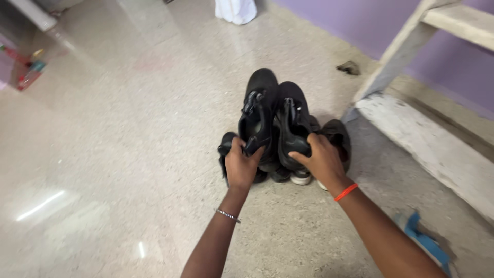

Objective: The person removes several pairs of shoes from a wooden shelf and places them on the floor. Then the person wipes the shelf surfaces with a blue cloth.

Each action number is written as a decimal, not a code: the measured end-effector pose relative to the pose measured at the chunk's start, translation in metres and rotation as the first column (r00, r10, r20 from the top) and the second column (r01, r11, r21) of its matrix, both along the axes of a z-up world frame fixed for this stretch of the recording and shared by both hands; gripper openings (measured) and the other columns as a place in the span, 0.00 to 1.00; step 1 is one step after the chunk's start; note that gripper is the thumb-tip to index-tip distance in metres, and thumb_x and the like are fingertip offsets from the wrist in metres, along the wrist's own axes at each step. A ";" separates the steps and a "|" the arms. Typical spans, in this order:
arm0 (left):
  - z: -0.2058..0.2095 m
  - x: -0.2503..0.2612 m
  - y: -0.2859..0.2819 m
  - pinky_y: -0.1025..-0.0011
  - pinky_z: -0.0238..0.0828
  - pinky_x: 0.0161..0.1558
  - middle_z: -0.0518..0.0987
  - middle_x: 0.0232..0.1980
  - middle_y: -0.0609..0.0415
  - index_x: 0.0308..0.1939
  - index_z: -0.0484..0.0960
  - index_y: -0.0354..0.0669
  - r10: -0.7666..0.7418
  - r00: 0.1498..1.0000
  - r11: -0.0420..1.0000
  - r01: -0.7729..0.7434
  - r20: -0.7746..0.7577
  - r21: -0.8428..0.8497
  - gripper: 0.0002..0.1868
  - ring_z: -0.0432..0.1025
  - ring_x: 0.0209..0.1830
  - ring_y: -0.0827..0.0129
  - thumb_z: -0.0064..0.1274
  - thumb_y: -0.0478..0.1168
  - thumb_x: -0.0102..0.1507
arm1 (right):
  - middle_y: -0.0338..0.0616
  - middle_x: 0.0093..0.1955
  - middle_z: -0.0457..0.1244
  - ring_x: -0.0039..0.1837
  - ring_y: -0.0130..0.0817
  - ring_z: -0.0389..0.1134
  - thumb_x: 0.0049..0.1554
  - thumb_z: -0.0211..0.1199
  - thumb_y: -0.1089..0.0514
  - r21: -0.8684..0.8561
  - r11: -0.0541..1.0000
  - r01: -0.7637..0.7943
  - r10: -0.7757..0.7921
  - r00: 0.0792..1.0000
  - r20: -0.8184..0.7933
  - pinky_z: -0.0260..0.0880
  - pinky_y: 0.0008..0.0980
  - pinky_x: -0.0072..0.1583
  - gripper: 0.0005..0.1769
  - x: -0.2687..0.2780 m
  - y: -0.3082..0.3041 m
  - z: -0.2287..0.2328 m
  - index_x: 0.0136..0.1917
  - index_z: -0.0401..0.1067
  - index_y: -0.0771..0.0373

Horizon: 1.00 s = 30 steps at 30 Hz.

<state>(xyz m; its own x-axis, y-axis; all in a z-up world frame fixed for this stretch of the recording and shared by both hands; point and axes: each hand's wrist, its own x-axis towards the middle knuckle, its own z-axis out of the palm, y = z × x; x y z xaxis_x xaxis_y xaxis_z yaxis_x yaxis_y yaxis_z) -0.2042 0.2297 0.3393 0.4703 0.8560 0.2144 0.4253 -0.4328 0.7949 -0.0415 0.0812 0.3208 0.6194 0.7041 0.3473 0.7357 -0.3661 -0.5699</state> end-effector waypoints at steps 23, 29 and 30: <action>-0.193 -0.175 0.019 0.72 0.65 0.28 0.74 0.26 0.55 0.32 0.68 0.40 0.608 0.790 0.786 -0.583 0.084 -0.206 0.23 0.64 0.25 0.75 0.71 0.44 0.55 | 0.72 0.61 0.63 0.49 0.46 0.73 0.54 0.65 0.36 -0.326 0.779 -0.535 0.624 0.714 0.318 0.78 0.33 0.48 0.29 -0.125 0.069 -0.194 0.47 0.65 0.64; -0.200 -0.181 0.022 0.77 0.66 0.29 0.73 0.28 0.60 0.30 0.67 0.42 0.633 0.755 0.767 -0.581 0.171 -0.274 0.23 0.64 0.28 0.79 0.71 0.44 0.56 | 0.71 0.62 0.63 0.48 0.41 0.73 0.54 0.65 0.37 -0.323 0.768 -0.553 0.640 0.677 0.362 0.77 0.30 0.49 0.26 -0.125 0.068 -0.204 0.45 0.65 0.62; -0.203 -0.181 0.021 0.77 0.66 0.30 0.73 0.29 0.60 0.29 0.67 0.42 0.630 0.751 0.774 -0.586 0.199 -0.242 0.24 0.64 0.29 0.80 0.71 0.44 0.56 | 0.71 0.63 0.63 0.48 0.40 0.73 0.54 0.65 0.37 -0.327 0.764 -0.556 0.645 0.667 0.373 0.77 0.30 0.49 0.26 -0.124 0.066 -0.204 0.44 0.65 0.62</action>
<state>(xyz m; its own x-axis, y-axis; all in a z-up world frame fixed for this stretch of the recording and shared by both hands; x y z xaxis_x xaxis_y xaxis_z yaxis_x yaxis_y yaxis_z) -0.3849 0.2512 0.1367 -0.2140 0.9727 0.0898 0.3293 -0.0147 0.9441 -0.1653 0.1474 0.1164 -0.1504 0.9411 0.3029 0.9769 0.1886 -0.1007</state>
